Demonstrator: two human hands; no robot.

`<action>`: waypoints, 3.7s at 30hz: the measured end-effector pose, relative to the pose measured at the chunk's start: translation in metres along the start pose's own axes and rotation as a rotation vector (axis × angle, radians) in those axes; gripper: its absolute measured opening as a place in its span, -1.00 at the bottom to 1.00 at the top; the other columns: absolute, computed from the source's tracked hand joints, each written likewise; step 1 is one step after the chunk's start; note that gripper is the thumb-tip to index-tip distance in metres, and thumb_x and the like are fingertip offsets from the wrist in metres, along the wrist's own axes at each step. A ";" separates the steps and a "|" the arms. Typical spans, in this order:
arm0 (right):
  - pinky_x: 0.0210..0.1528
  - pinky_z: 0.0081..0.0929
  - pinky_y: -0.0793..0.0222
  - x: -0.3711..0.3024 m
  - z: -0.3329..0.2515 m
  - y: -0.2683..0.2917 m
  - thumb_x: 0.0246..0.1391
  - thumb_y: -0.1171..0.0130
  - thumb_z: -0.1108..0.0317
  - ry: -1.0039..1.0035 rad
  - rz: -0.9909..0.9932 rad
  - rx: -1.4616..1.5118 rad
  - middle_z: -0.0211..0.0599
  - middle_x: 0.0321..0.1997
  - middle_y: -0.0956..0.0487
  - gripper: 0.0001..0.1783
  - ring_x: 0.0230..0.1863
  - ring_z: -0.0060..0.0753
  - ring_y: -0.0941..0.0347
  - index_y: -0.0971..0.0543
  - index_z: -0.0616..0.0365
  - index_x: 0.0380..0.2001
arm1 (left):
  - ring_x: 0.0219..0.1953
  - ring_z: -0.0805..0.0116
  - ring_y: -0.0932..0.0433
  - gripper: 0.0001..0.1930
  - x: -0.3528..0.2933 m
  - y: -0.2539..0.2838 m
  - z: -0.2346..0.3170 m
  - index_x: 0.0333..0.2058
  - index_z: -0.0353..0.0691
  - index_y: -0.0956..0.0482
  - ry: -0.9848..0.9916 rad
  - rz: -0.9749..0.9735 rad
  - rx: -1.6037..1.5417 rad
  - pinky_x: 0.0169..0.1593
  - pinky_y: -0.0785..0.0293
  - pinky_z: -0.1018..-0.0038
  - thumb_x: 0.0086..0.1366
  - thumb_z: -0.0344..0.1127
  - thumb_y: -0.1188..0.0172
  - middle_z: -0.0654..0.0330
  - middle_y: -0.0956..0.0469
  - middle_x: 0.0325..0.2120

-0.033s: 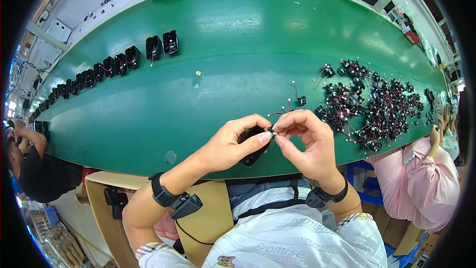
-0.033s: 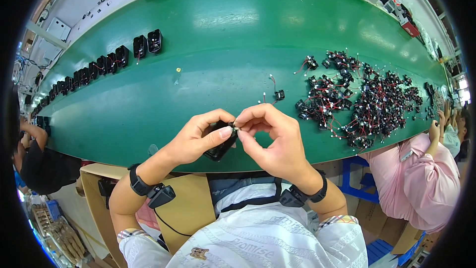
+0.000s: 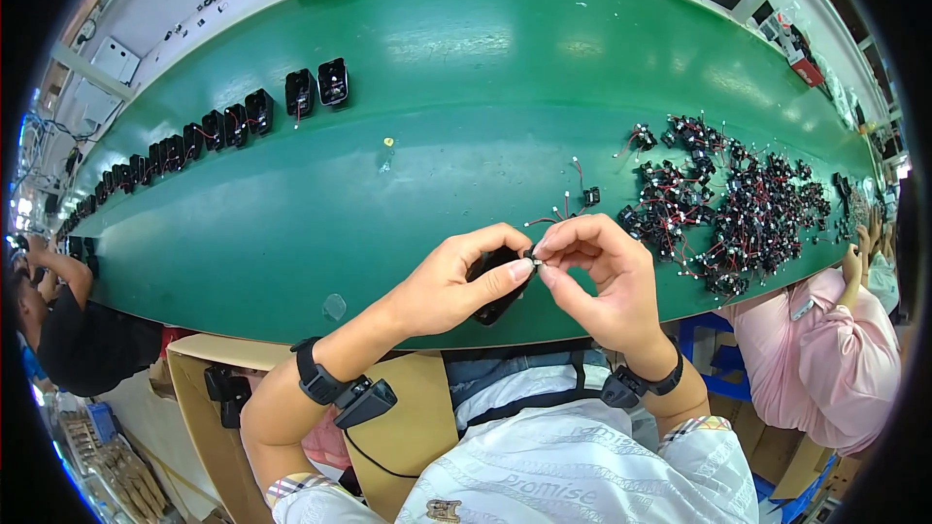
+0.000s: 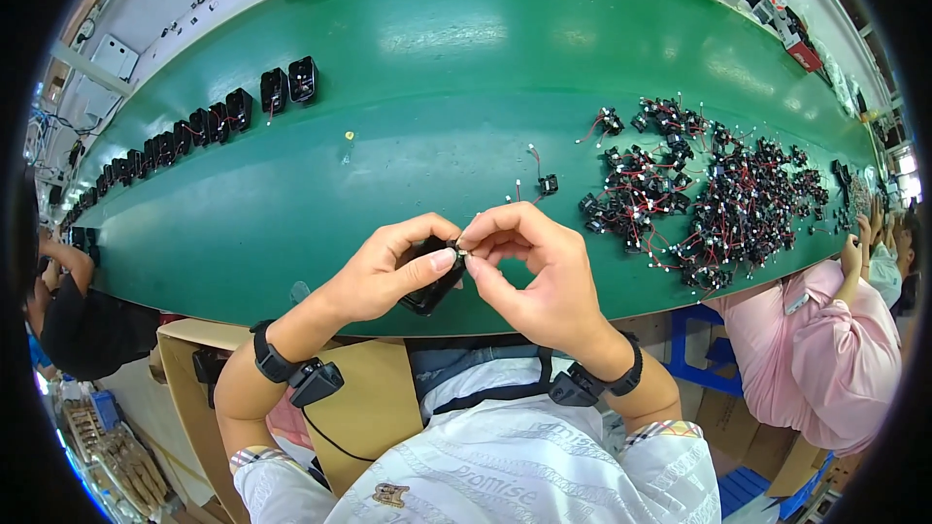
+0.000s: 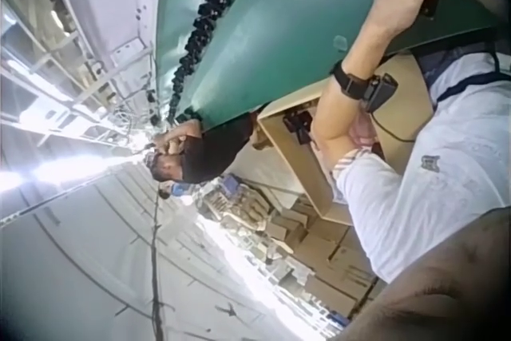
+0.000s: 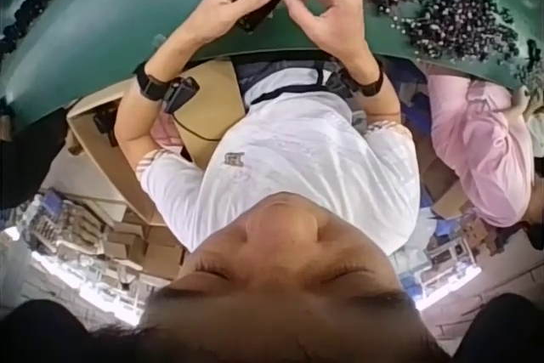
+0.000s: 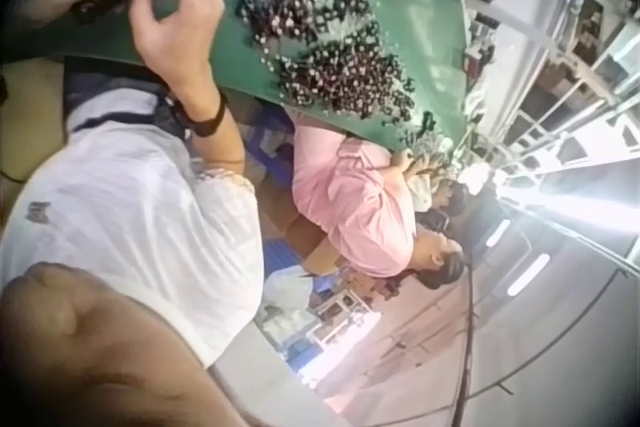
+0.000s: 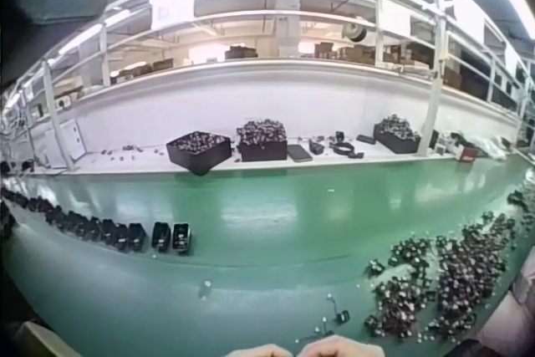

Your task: Assembling small electronic components into plastic housings on a production line.

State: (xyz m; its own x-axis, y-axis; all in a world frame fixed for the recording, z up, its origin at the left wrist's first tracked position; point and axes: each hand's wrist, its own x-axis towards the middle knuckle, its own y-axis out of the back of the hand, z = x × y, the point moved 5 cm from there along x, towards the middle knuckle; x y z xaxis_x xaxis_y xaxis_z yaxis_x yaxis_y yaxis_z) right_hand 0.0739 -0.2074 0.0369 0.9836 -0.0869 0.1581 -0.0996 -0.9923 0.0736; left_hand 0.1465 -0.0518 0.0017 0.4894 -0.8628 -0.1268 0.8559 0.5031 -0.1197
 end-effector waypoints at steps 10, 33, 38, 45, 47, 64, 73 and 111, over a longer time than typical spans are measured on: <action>-0.21 -0.47 -0.60 0.008 -0.014 0.005 -0.11 -0.43 0.62 0.319 -0.168 -0.315 -0.20 -0.21 -0.69 -0.74 -0.23 -0.32 -0.68 -0.74 0.16 -0.27 | -0.30 0.47 -0.62 -0.56 0.001 -0.003 -0.012 -0.14 -0.24 -0.49 0.141 -0.226 -0.275 -0.19 -0.52 0.52 0.58 0.06 0.12 0.26 -0.55 -0.34; -0.26 -0.65 -0.49 -0.009 0.009 0.000 0.17 -0.15 0.64 0.202 0.138 -0.131 -0.16 -0.18 -0.55 -0.93 -0.30 -0.59 -0.49 -0.51 0.37 -0.26 | 0.29 0.17 -0.38 -0.10 0.000 0.003 0.013 0.40 -0.26 -0.07 -0.203 -0.066 -0.105 0.26 -0.47 0.22 0.09 -0.48 -0.31 -0.02 -0.22 0.30; -0.26 -0.62 -0.51 -0.016 0.003 -0.005 0.20 -0.14 0.65 0.166 0.131 -0.020 -0.16 -0.17 -0.54 -0.91 -0.32 -0.59 -0.50 -0.49 0.38 -0.22 | 0.29 0.18 -0.37 -0.23 -0.009 -0.003 0.026 0.30 -0.24 -0.19 -0.103 0.136 -0.070 0.33 -0.31 0.28 0.14 -0.50 -0.37 0.02 -0.23 0.27; -0.25 -0.65 -0.52 -0.019 0.010 0.008 0.24 -0.09 0.64 0.153 0.153 0.019 -0.18 -0.08 -0.52 -0.89 -0.27 -0.62 -0.48 -0.47 0.36 -0.17 | 0.19 -0.13 -0.38 -0.13 -0.005 -0.036 0.070 0.32 -0.24 -0.19 -0.215 0.084 0.427 0.22 -0.39 0.18 0.02 -0.47 -0.40 -0.13 -0.27 0.16; -0.24 -0.65 -0.51 -0.016 0.005 0.016 0.26 -0.08 0.60 0.212 0.233 0.060 -0.14 0.00 -0.54 -0.91 -0.23 -0.62 -0.48 -0.48 0.32 -0.18 | 0.17 -0.17 -0.42 -0.16 0.005 -0.033 0.080 0.29 -0.29 -0.19 -0.380 0.108 0.629 0.11 -0.49 0.13 0.00 -0.51 -0.36 -0.12 -0.27 0.15; -0.07 -0.63 -0.48 -0.051 0.050 0.082 0.19 -0.21 0.67 0.089 0.369 -0.167 -0.24 -0.14 -0.65 -0.72 -0.12 -0.53 -0.59 -0.54 0.29 -0.03 | 0.15 0.34 -0.40 -0.18 0.034 -0.095 -0.024 0.25 -0.20 -0.17 -0.522 0.595 -0.104 0.22 -0.42 0.35 0.06 -0.49 -0.43 0.09 -0.34 0.10; -0.09 -0.57 -0.57 -0.039 0.037 0.007 0.14 -0.26 0.67 -0.080 0.121 0.186 -0.19 -0.18 -0.65 -0.70 -0.16 -0.53 -0.59 -0.54 0.40 -0.04 | 0.08 0.39 -0.43 -0.12 -0.022 -0.059 -0.051 0.27 -0.16 -0.15 -0.603 0.850 -0.374 0.10 -0.51 0.42 -0.02 -0.65 -0.39 0.05 -0.36 0.12; 0.03 -0.08 -0.45 -0.003 -0.010 -0.005 -0.19 -0.46 0.41 0.409 -0.585 -0.574 0.00 0.27 -0.41 -0.65 0.26 0.12 -0.35 -0.74 0.02 -0.21 | -0.02 0.14 -0.67 0.01 -0.041 -0.037 -0.026 0.17 -0.36 -0.50 -0.444 0.639 0.387 0.03 -0.62 0.32 -0.28 -0.01 -0.72 -0.04 -0.62 0.02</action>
State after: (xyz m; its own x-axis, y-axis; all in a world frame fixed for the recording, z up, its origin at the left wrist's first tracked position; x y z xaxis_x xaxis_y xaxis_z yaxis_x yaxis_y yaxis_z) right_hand 0.0702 -0.2015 0.0458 0.7814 0.5627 0.2699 0.2308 -0.6623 0.7128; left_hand 0.0906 -0.0333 -0.0141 0.8465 -0.4009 0.3504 0.3520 0.9151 0.1965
